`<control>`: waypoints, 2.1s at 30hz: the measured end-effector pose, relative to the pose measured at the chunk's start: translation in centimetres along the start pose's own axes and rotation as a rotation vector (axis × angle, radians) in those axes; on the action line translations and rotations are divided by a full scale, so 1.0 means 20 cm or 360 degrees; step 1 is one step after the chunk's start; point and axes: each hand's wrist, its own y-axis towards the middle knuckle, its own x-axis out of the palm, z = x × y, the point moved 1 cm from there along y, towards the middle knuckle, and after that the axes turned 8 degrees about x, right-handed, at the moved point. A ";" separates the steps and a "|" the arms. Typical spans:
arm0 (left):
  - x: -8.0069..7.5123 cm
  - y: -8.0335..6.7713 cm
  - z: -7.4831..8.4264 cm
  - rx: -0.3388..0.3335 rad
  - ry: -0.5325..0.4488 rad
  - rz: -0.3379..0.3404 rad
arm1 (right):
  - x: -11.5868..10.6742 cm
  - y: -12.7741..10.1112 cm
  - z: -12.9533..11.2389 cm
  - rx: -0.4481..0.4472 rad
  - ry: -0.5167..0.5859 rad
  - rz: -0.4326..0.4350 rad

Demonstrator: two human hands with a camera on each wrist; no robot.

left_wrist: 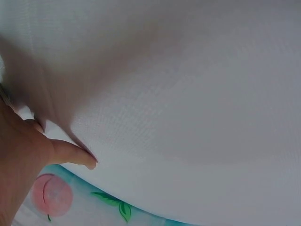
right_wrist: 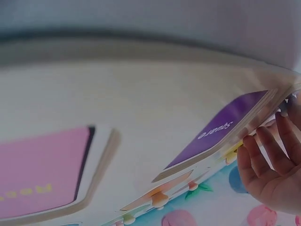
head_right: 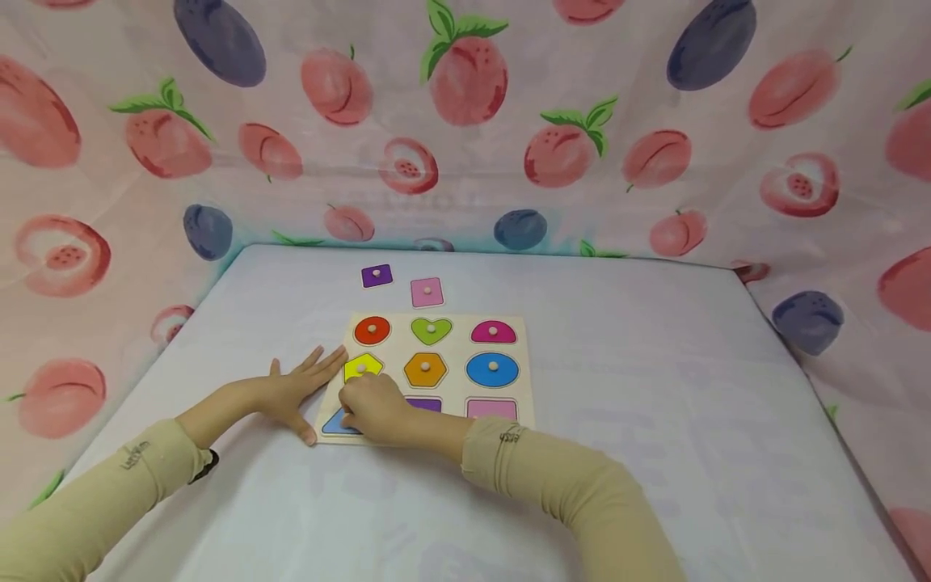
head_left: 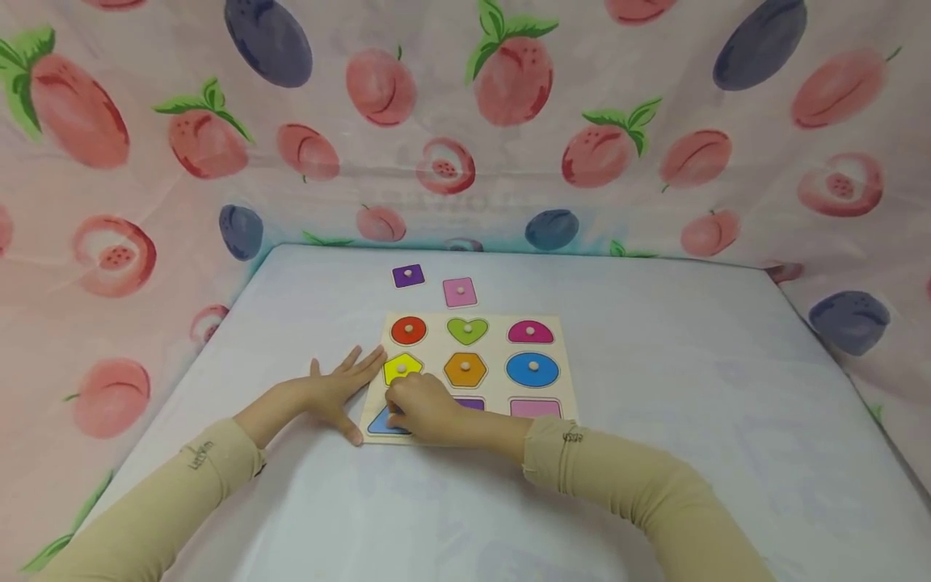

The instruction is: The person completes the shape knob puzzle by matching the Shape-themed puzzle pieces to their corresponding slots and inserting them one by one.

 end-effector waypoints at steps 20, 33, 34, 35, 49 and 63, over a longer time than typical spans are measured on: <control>0.01 0.02 0.00 -0.0026 0.0006 -0.0004 | 0.00 -0.01 -0.01 -0.0104 -0.0214 -0.0057; 0.02 0.02 0.00 0.0014 -0.0015 -0.0011 | 0.00 0.00 -0.01 -0.0120 -0.0227 -0.0180; 0.02 0.02 0.00 0.0013 -0.0012 -0.0011 | 0.00 0.00 -0.01 -0.0127 -0.0243 -0.0187; 0.02 0.02 0.00 0.0010 -0.0010 -0.0013 | 0.00 0.00 -0.01 -0.0134 -0.0262 -0.0191; 0.01 0.01 -0.02 0.0027 -0.0037 0.0003 | 0.01 0.05 0.00 -0.0179 -0.0400 -0.0237; 0.02 0.01 -0.03 0.0052 -0.0017 0.0018 | -0.04 0.08 0.01 -0.0136 -0.0313 -0.0350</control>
